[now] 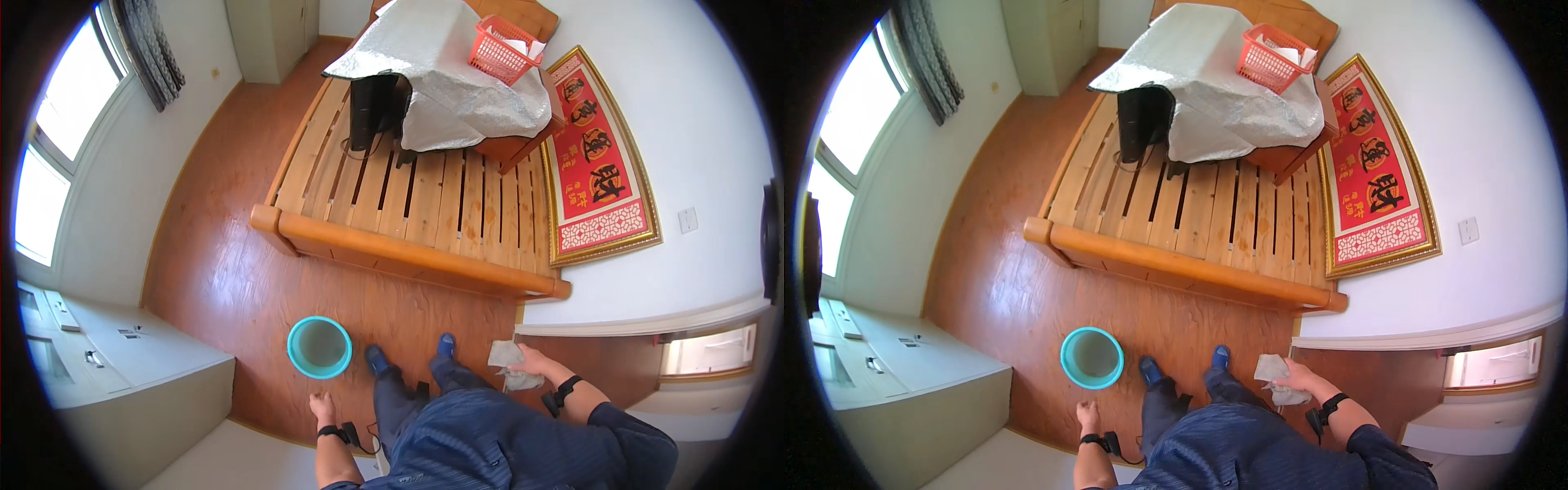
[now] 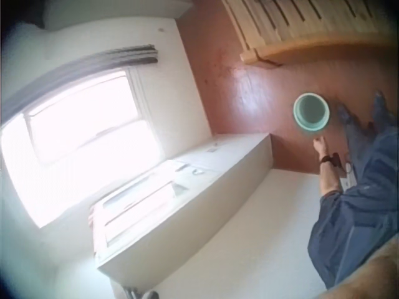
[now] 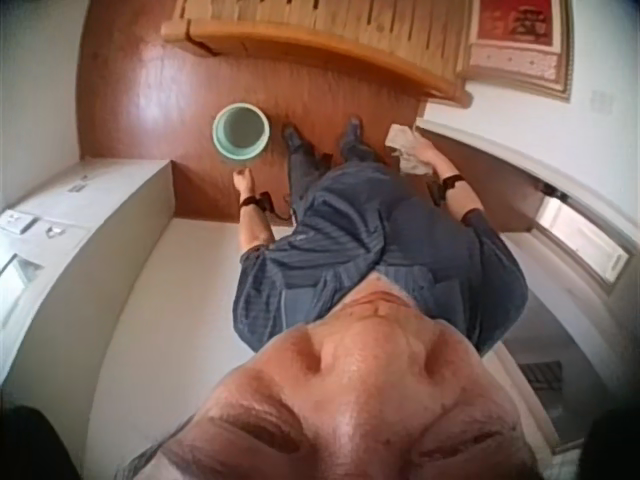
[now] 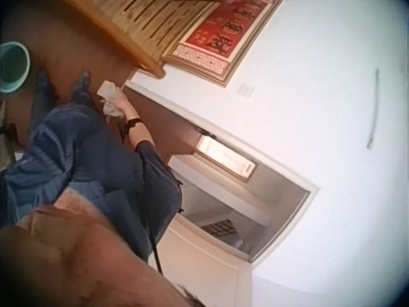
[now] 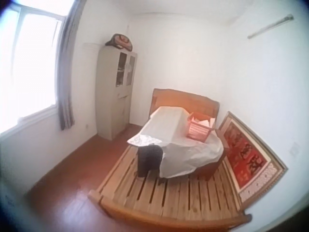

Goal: The person wipes a large framed artwork resting on a bed frame with a cloth, turning it to wipe different sides. The person then rinses and wrings the cloth in a bucket of water.

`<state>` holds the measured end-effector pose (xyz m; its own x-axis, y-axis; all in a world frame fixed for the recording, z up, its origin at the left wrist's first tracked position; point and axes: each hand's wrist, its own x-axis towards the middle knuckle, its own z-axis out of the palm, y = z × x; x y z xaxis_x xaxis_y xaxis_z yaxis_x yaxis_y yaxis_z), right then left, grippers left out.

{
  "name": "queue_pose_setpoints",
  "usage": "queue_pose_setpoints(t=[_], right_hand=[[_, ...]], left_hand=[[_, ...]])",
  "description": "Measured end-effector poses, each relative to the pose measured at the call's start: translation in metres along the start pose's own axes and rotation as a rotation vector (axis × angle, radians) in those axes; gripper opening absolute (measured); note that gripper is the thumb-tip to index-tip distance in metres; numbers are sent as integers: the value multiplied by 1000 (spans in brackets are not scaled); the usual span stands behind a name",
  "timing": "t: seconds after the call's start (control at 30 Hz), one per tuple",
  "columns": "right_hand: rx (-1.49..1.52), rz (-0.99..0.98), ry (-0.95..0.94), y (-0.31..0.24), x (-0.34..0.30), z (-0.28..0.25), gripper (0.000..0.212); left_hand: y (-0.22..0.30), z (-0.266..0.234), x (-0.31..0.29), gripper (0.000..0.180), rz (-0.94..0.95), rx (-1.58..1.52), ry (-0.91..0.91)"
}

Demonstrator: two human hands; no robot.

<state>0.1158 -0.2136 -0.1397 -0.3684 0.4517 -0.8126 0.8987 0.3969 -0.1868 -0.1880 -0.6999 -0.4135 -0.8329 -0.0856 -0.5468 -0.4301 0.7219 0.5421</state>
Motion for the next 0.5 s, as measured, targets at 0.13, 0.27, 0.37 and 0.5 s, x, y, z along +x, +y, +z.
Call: queue_pose_setpoints(t=[0.13, 0.27, 0.37, 0.5], right_hand=[[-8, 23, 23, -8, -2, 0, 85], [-29, 28, -56, -13, 7, 0, 75], [129, -7, -105, 3, -12, -6, 62], [28, 216, -135, 54, -15, -14, 55]], left_hand=[[20, 16, 15, 38, 46, -18, 3], [-14, 36, 32, 31, 183, -423, -13], [38, 54, 43, 40, 77, -127, -13], [-1, 70, 57, 53, -305, 19, -8]])
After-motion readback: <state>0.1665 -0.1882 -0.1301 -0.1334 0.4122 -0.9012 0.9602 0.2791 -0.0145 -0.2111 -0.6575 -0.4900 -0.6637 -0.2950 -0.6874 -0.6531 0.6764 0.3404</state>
